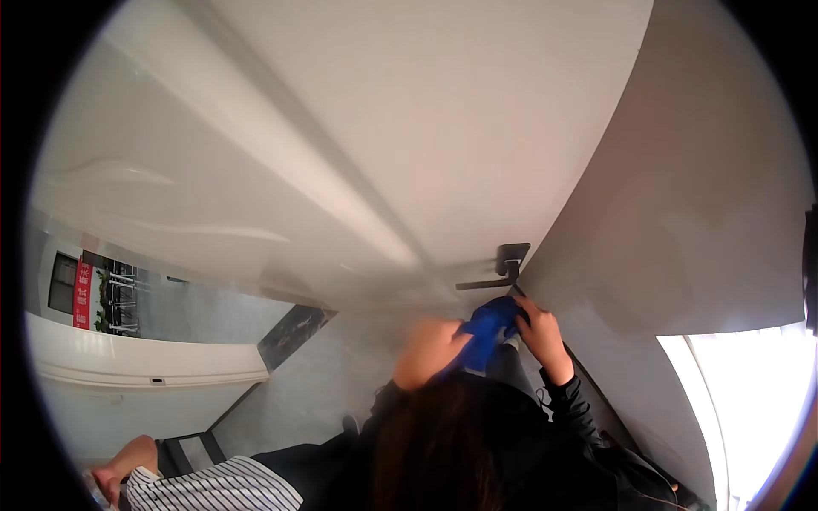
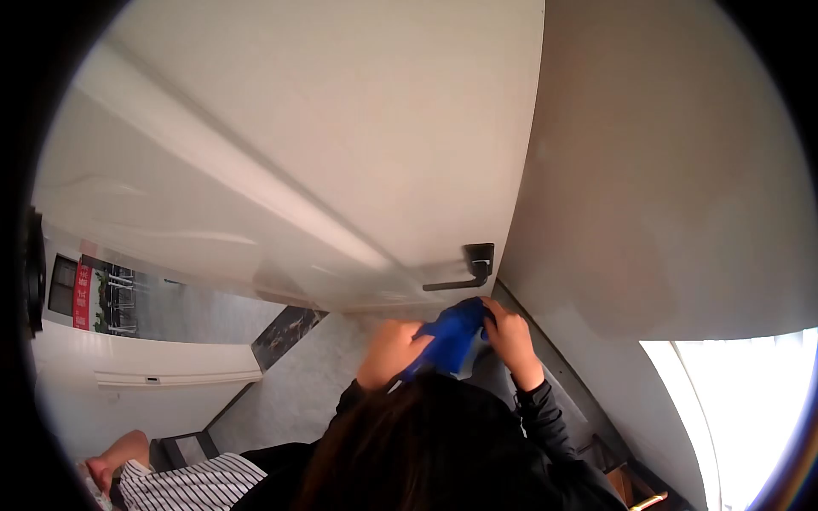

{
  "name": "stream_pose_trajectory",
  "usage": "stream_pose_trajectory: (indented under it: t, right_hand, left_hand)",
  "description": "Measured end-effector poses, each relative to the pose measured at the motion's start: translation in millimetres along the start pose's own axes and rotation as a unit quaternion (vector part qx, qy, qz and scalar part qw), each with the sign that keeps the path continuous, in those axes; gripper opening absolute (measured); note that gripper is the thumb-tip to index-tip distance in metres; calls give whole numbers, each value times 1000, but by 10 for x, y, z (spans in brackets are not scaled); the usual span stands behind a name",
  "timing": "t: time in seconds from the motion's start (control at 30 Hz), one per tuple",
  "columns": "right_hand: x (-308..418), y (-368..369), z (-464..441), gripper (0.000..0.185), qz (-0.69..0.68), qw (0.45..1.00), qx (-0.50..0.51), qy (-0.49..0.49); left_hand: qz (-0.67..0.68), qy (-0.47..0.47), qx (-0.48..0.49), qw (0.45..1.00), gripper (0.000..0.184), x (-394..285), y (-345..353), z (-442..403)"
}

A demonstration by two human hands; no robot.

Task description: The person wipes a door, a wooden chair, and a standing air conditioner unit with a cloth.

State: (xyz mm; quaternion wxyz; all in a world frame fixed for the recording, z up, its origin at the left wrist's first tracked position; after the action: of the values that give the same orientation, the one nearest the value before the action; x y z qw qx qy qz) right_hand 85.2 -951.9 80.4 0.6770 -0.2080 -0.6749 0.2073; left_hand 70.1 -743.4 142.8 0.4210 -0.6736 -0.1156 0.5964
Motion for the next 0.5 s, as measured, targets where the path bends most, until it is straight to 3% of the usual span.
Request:
stream_pose_trajectory:
  t: [0.07,0.1,0.2,0.27,0.3,0.37,0.4,0.43,0.5]
  right_hand:
    - [-43,72,-80,24,16,991,72,110]
    - [-69,116,-116,24,14,991,75,106]
    - [-119,209,-138,27,-54,997,43,17]
    - [-215,291,-156,30,-290,925,189,157]
    - [-140,266,-234,30,-292,926,189,144]
    - [-3,222,-239,32,-538,776,248,215]
    - [57,219,-245,34,-595,719,261,246]
    - [158,163,-250,34,-593,723,251,249]
    - [418,113,-202,35,-641,631,280,335]
  left_hand:
    - [-28,34,-35,998,21,-90,79,-70]
    - [-57,65,-69,994,21,-135,102,-85]
    - [-4,5,-72,997,22,-98,108,-50]
    - [15,-10,-81,997,26,-7,102,38]
    - [25,-14,-83,996,27,146,137,105]
    - [36,-11,-83,996,29,382,163,192]
    - [50,-87,-120,988,32,509,181,278]
    - [65,-163,-152,973,34,659,214,389]
    - [21,-136,-133,982,39,827,226,476]
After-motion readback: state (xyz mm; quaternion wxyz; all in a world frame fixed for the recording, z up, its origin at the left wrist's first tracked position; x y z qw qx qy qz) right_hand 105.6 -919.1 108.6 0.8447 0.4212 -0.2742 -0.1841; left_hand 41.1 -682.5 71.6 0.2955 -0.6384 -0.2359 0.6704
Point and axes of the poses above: each hand's wrist, its own z-axis away from the middle knuckle, its own y-axis out of the palm, x = y × z, the point moved 4 cm from there along -z, towards the middle knuckle, and after that the axes turned 11 degrees about y, right-handed, at the moved point
